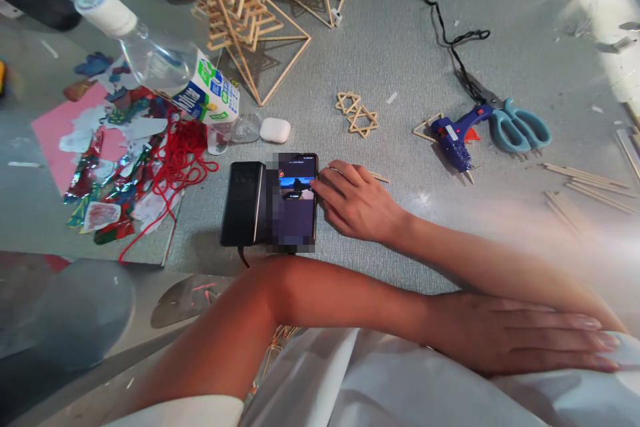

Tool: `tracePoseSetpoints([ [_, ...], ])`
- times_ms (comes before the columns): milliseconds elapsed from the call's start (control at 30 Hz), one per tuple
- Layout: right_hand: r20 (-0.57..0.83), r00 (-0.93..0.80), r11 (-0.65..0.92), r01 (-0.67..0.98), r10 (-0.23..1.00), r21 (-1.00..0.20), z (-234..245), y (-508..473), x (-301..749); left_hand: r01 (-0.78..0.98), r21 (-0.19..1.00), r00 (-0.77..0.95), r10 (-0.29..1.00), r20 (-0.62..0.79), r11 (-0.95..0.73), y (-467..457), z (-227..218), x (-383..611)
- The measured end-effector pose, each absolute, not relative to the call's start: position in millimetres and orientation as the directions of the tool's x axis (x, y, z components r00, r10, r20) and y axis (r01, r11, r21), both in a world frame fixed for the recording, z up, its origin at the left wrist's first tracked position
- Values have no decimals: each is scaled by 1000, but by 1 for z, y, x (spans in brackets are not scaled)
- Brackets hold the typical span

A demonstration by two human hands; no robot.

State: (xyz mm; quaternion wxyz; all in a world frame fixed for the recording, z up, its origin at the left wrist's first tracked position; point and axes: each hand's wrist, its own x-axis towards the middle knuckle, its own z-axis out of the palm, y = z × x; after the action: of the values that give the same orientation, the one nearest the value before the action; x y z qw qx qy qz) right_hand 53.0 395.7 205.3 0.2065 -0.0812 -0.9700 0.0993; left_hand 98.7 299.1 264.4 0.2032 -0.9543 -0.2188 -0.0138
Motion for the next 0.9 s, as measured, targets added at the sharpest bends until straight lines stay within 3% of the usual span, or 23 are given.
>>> tracePoseSetpoints([
  [100,380,-903,966,116,199,-230,206,396,53,510,-163,811,408,419,-845,300,255,101],
  [133,378,-904,965,115,200,-235,206,396,53,514,-153,800,407,440,-844,300,252,102],
  [333,376,-906,967,109,192,-231,205,397,53,559,-200,794,449,410,-805,295,251,105],
  [467,368,-911,970,114,188,-214,205,396,53,544,-292,822,430,374,-787,294,255,105],
  [633,378,-906,969,114,192,-219,205,396,53,532,-224,831,451,326,-817,293,249,111],
  [767,373,-907,966,117,198,-230,206,397,53,561,-237,808,463,364,-793,293,249,109],
  [867,408,-898,979,98,166,-181,208,396,53,519,-228,820,405,404,-824,297,259,102],
  [900,430,-893,985,70,132,-155,209,394,54,503,-216,838,411,358,-837,299,263,101],
])
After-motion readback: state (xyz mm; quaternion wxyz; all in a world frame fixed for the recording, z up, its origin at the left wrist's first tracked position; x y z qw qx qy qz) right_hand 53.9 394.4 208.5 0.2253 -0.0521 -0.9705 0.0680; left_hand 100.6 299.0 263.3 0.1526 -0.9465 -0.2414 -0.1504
